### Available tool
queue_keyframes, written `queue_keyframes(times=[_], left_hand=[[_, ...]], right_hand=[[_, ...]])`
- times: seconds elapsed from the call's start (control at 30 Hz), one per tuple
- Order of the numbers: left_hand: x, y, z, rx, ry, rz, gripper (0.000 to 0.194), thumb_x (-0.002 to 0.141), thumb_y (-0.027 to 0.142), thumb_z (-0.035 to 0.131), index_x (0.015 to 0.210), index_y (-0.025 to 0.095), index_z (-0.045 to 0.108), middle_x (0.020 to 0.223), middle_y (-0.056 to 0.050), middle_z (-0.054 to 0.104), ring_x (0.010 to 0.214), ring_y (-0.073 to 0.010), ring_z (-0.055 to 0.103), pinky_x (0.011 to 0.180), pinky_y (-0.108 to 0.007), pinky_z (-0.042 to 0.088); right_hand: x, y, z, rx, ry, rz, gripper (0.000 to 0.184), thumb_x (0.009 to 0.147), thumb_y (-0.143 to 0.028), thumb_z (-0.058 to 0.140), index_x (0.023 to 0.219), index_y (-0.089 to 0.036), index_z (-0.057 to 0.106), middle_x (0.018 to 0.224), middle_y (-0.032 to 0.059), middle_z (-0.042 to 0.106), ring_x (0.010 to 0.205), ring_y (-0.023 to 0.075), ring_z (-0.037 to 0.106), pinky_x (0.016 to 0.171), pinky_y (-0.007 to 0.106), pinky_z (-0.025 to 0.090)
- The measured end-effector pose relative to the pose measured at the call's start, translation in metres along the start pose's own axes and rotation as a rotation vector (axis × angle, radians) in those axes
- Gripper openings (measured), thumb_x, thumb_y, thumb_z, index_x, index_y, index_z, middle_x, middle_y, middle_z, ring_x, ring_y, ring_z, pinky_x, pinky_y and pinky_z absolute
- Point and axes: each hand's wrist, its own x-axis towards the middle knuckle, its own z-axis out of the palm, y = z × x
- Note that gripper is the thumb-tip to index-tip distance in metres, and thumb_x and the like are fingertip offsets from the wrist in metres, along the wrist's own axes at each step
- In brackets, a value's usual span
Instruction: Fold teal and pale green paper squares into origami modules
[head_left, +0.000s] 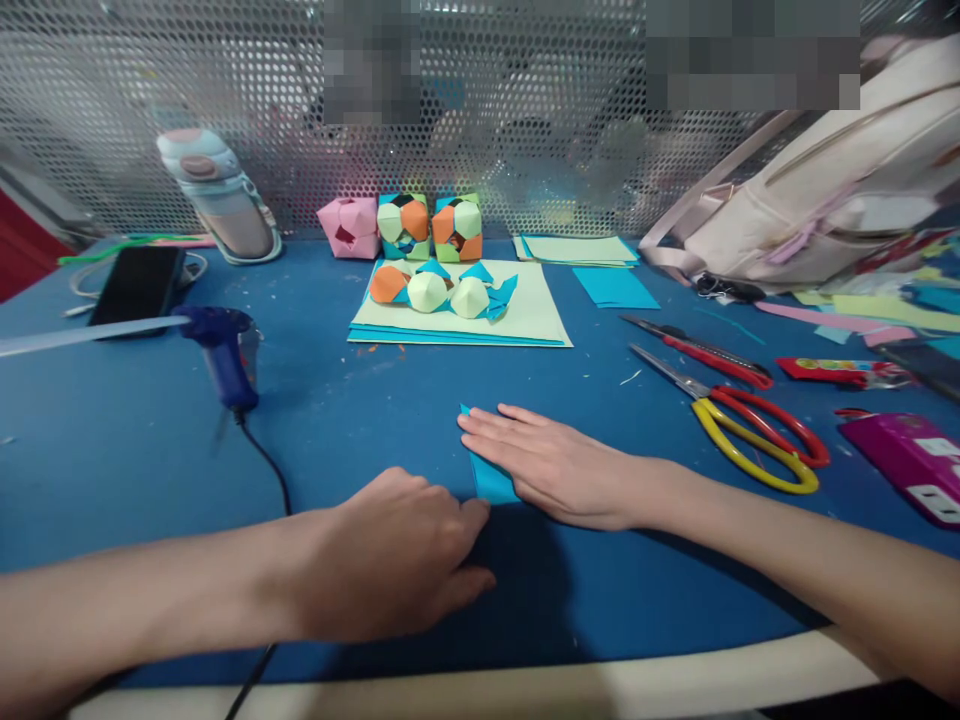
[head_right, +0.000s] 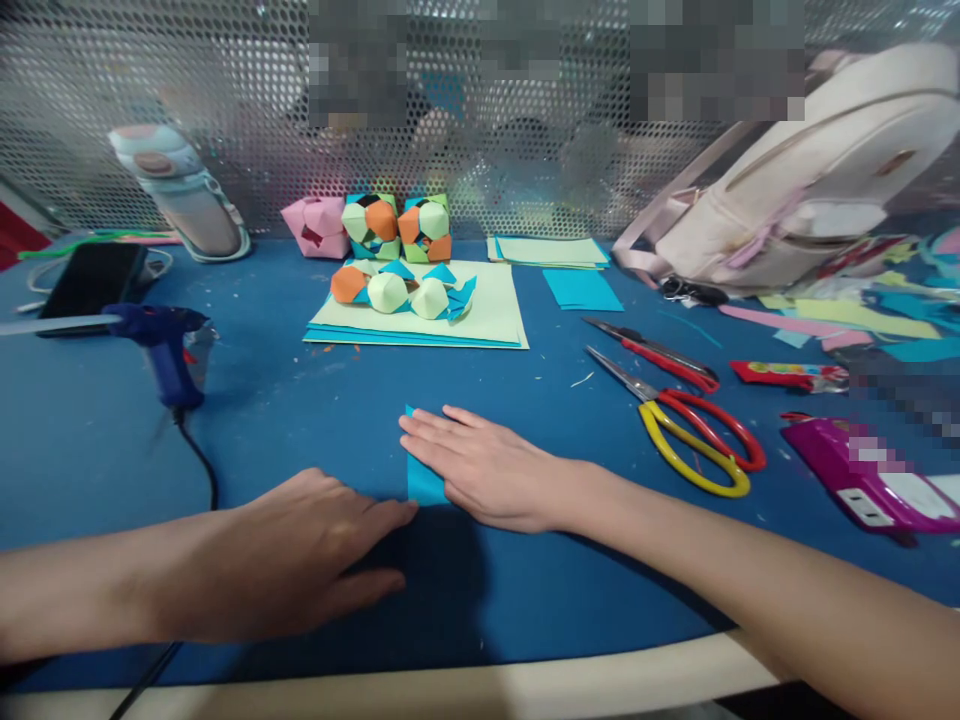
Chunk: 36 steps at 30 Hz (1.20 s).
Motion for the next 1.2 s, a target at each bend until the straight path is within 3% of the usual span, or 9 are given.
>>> queue_keyframes(times=[0.27,0.43,0.57,0.67,1.0,1.2], left_hand=[[-0.001,-0.001,0.001,0.009,0.029,0.008,0.025,0.086,0.035,0.051,0.098,0.016,0.062,0.075,-0.008,0.071,0.066,-0.0232,0.069,0.055,-0.027,0.047],[-0.002,-0.001,0.002,0.014,0.027,0.020,0.024,0.086,0.034,0.051,0.097,0.015,0.061,0.076,-0.009,0.072,0.066,-0.0250,0.069,0.054,-0.030,0.048],[-0.001,-0.001,0.000,-0.013,0.021,0.028,0.022,0.085,0.031,0.053,0.096,0.014,0.061,0.081,-0.010,0.072,0.072,-0.0269,0.070,0.057,-0.032,0.048],[0.001,0.000,-0.003,-0.023,-0.007,0.023,0.023,0.086,0.031,0.051,0.097,0.014,0.061,0.083,-0.010,0.072,0.075,-0.0267,0.069,0.058,-0.032,0.048],[-0.001,0.000,-0.001,0.066,0.006,0.015,0.031,0.087,0.036,0.049,0.107,0.015,0.060,0.076,-0.008,0.072,0.065,-0.0259,0.069,0.053,-0.031,0.047],[-0.001,0.000,-0.001,0.098,-0.001,0.012,0.030,0.087,0.036,0.048,0.106,0.016,0.061,0.074,-0.008,0.072,0.064,-0.0272,0.069,0.052,-0.032,0.048]], right_hand=[[0.007,0.012,-0.010,0.096,-0.078,0.032,0.054,0.097,-0.034,0.030,0.144,-0.009,0.023,0.151,0.0120,0.020,0.141,0.0194,0.013,0.115,0.049,0.007],[-0.001,-0.004,-0.011,0.152,-0.033,0.072,0.074,0.091,-0.056,0.036,0.144,-0.008,0.020,0.151,0.0145,0.014,0.141,0.0234,0.008,0.114,0.051,0.006],[-0.010,-0.019,0.000,0.162,0.011,-0.038,0.080,0.083,-0.056,0.053,0.142,-0.008,0.027,0.148,0.0177,0.026,0.140,0.0255,0.016,0.113,0.053,0.007],[-0.010,-0.018,0.005,0.165,0.013,-0.044,0.081,0.082,-0.056,0.054,0.142,-0.009,0.027,0.147,0.0184,0.028,0.139,0.0259,0.019,0.112,0.055,0.008],[0.021,0.014,-0.010,0.079,-0.060,-0.010,0.081,0.088,-0.062,0.035,0.145,-0.006,0.019,0.151,0.0173,0.014,0.141,0.0248,0.010,0.114,0.049,-0.001],[0.014,0.013,-0.014,0.204,-0.034,0.009,0.080,0.090,-0.063,0.019,0.145,-0.006,0.011,0.152,0.0145,0.011,0.142,0.0199,0.007,0.115,0.047,0.001]])
